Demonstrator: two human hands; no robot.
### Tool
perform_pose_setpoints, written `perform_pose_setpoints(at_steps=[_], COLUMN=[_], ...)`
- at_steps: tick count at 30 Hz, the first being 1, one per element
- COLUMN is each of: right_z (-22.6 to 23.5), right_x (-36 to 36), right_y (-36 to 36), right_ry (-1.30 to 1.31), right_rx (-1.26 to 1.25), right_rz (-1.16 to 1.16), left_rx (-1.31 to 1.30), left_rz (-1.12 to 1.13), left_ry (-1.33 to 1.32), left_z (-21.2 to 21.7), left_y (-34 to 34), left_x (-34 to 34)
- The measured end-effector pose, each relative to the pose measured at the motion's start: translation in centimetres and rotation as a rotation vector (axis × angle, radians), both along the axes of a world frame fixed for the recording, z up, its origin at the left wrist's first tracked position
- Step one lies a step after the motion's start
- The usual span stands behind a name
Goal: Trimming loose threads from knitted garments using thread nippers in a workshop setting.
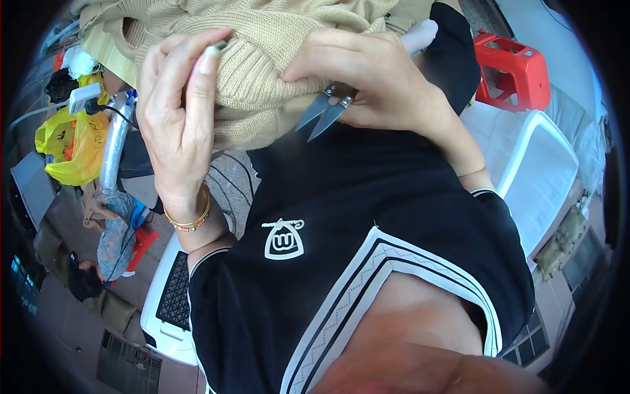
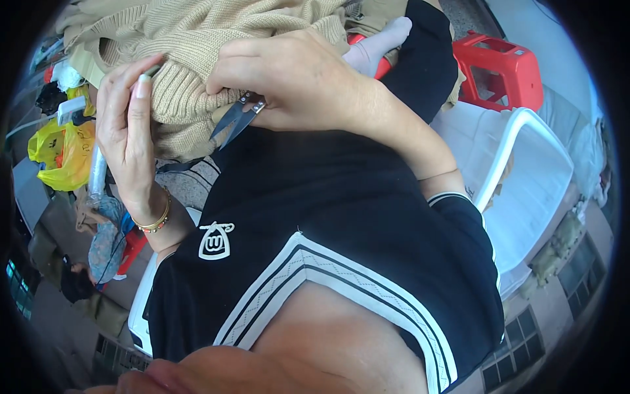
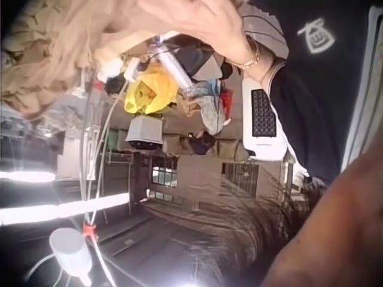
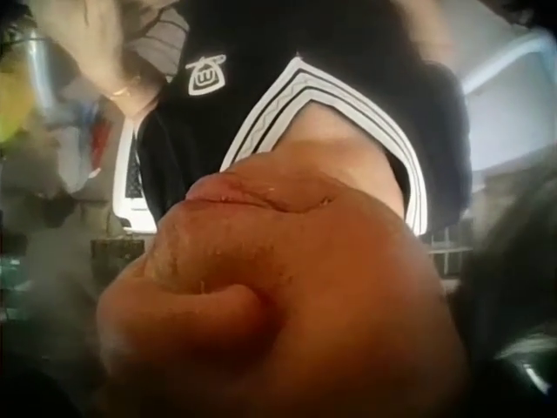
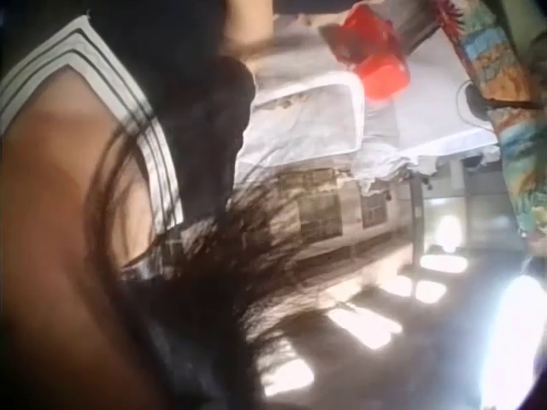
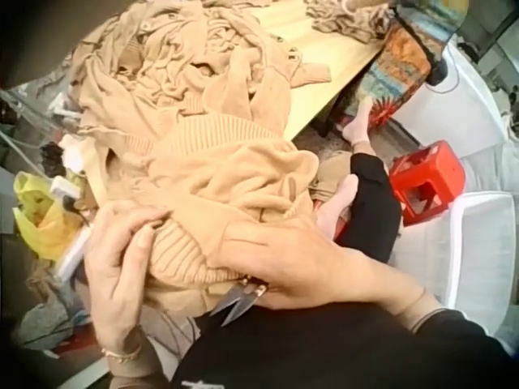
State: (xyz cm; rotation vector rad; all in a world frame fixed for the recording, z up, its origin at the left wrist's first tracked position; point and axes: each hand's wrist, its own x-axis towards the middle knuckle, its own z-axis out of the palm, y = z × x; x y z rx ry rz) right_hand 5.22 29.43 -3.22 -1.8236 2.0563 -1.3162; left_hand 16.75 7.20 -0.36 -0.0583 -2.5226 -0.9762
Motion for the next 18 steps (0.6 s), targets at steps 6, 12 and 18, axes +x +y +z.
perform_pose_setpoints(at_steps=[6,12,18], right_z=[0.9,1.6,3.8], right_x=[0.3,-1.0,-3.6], right_y=[0.5,0.7,-2.0], right_ry=[-0.078,-0.158,0.072], right_rx=[0.078,0.072,-0.154], right_rz=[-0.023,0.029,0.132], left_rx=[0.07,-0.162,-0.045], left_rz=[0.005,-0.057,0.033], left_ry=[-0.098,0.086,0.222], left_z=[1.0,0.4,-1.2], left_y=[0.3,-0.4,-0.1], left_x=[-0.2,-1.7,-1.6])
